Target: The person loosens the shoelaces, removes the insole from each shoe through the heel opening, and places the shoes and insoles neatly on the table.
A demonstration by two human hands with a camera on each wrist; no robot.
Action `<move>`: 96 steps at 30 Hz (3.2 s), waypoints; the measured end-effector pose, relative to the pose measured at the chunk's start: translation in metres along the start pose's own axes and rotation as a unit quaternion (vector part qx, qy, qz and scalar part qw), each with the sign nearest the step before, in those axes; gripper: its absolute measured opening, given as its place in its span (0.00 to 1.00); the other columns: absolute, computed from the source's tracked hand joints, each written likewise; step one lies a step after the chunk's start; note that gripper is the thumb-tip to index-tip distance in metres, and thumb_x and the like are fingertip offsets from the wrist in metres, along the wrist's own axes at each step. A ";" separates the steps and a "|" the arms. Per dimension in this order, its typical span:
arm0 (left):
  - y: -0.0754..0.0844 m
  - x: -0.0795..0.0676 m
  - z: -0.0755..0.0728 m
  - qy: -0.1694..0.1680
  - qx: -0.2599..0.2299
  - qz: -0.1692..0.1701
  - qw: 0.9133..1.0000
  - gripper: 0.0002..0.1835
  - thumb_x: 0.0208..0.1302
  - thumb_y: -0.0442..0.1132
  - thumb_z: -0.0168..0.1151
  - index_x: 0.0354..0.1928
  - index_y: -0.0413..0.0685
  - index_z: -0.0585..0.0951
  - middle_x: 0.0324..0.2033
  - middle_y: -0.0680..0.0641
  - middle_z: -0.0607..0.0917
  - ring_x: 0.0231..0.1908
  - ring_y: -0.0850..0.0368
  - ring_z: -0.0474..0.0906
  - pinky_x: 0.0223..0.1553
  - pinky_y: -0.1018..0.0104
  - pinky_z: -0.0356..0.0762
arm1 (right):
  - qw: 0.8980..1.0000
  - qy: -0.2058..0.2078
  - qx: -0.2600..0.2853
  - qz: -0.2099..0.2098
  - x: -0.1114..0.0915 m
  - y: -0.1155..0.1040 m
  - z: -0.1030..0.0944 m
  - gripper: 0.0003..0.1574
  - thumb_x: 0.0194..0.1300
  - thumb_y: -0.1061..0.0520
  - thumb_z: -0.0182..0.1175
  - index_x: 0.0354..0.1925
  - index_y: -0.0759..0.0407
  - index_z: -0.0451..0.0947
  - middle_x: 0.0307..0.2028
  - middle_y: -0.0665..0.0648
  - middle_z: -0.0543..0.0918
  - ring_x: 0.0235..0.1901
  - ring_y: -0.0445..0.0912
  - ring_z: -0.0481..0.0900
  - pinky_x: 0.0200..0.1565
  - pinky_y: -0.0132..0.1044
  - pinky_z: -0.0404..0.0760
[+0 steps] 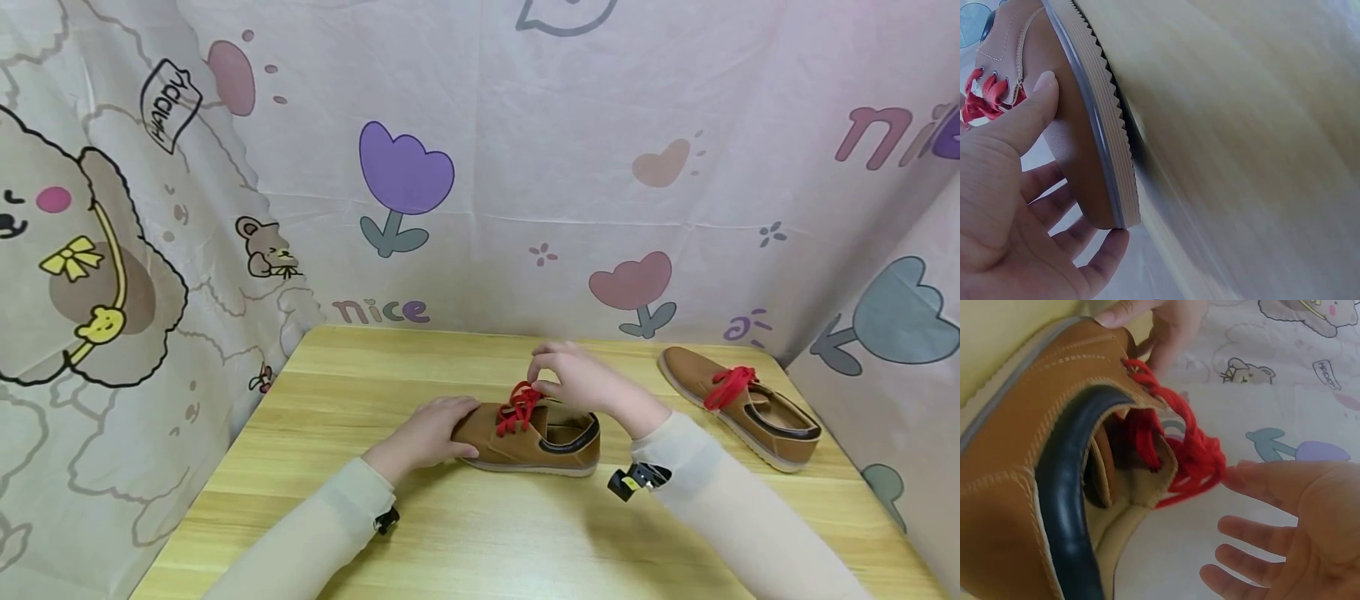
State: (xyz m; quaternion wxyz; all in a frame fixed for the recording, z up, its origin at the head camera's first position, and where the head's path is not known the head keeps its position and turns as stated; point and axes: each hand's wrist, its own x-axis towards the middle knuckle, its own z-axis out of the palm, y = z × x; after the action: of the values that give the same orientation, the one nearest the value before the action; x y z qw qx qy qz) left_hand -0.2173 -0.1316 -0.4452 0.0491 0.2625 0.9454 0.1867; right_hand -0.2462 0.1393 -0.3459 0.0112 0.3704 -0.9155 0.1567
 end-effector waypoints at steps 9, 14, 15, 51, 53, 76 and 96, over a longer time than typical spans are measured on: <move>-0.003 0.001 0.004 0.000 -0.004 0.001 1.000 0.42 0.60 0.56 0.71 0.72 0.44 0.69 0.69 0.43 0.72 0.68 0.41 0.66 0.67 0.41 0.62 | 1.000 -0.019 0.014 0.019 0.000 -0.005 0.012 0.02 0.66 0.56 0.68 0.37 0.51 0.84 0.62 0.67 0.75 0.63 0.66 0.68 0.63 0.59 0.69; -0.002 0.001 0.003 0.000 -0.009 0.000 1.000 0.43 0.60 0.56 0.71 0.72 0.44 0.69 0.69 0.43 0.72 0.69 0.41 0.66 0.67 0.40 0.62 | 1.000 0.013 -0.015 0.023 0.002 -0.001 0.015 0.08 0.62 0.56 0.71 0.31 0.50 0.80 0.64 0.66 0.74 0.64 0.64 0.67 0.58 0.55 0.76; -0.001 0.001 0.002 0.000 -0.009 0.000 1.000 0.43 0.60 0.56 0.71 0.72 0.44 0.69 0.69 0.43 0.72 0.69 0.41 0.65 0.67 0.40 0.62 | 0.999 0.023 -0.023 0.023 0.002 0.000 0.015 0.10 0.61 0.55 0.72 0.29 0.50 0.79 0.64 0.66 0.74 0.64 0.64 0.67 0.57 0.54 0.76; -0.002 0.000 0.002 0.003 -0.004 0.007 1.000 0.42 0.60 0.56 0.71 0.72 0.43 0.69 0.69 0.42 0.71 0.69 0.40 0.65 0.67 0.40 0.61 | 0.931 0.344 0.004 0.117 0.009 0.032 -0.027 0.12 0.70 0.57 0.63 0.33 0.61 0.72 0.70 0.67 0.66 0.71 0.65 0.53 0.67 0.63 0.60; -0.002 0.000 0.002 0.002 -0.003 0.006 1.000 0.42 0.60 0.56 0.71 0.72 0.44 0.69 0.69 0.42 0.71 0.69 0.40 0.65 0.68 0.40 0.61 | 0.926 0.358 0.003 0.119 0.008 0.035 -0.029 0.13 0.70 0.57 0.63 0.33 0.62 0.71 0.69 0.68 0.66 0.70 0.66 0.53 0.67 0.62 0.59; -0.001 0.001 0.002 -0.001 0.001 0.004 1.000 0.42 0.60 0.56 0.70 0.72 0.45 0.69 0.69 0.43 0.71 0.69 0.41 0.65 0.68 0.40 0.60 | 0.879 0.449 0.026 0.160 0.009 0.065 -0.037 0.13 0.74 0.59 0.58 0.36 0.68 0.69 0.61 0.71 0.69 0.71 0.64 0.52 0.67 0.58 0.56; -0.001 0.001 0.002 0.002 0.011 0.000 1.000 0.42 0.60 0.56 0.70 0.72 0.46 0.69 0.69 0.43 0.71 0.69 0.42 0.65 0.68 0.42 0.61 | 0.845 0.496 0.042 0.196 0.008 0.073 -0.039 0.15 0.75 0.55 0.54 0.39 0.69 0.68 0.71 0.65 0.62 0.69 0.61 0.52 0.63 0.54 0.64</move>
State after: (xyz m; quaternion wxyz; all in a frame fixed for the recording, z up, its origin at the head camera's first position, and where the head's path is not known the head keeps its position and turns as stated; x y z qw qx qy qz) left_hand -0.2182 -0.1308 -0.4477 0.0445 0.2628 0.9475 0.1768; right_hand -0.3050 0.1948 -0.3280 0.4171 0.0560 -0.8341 0.3565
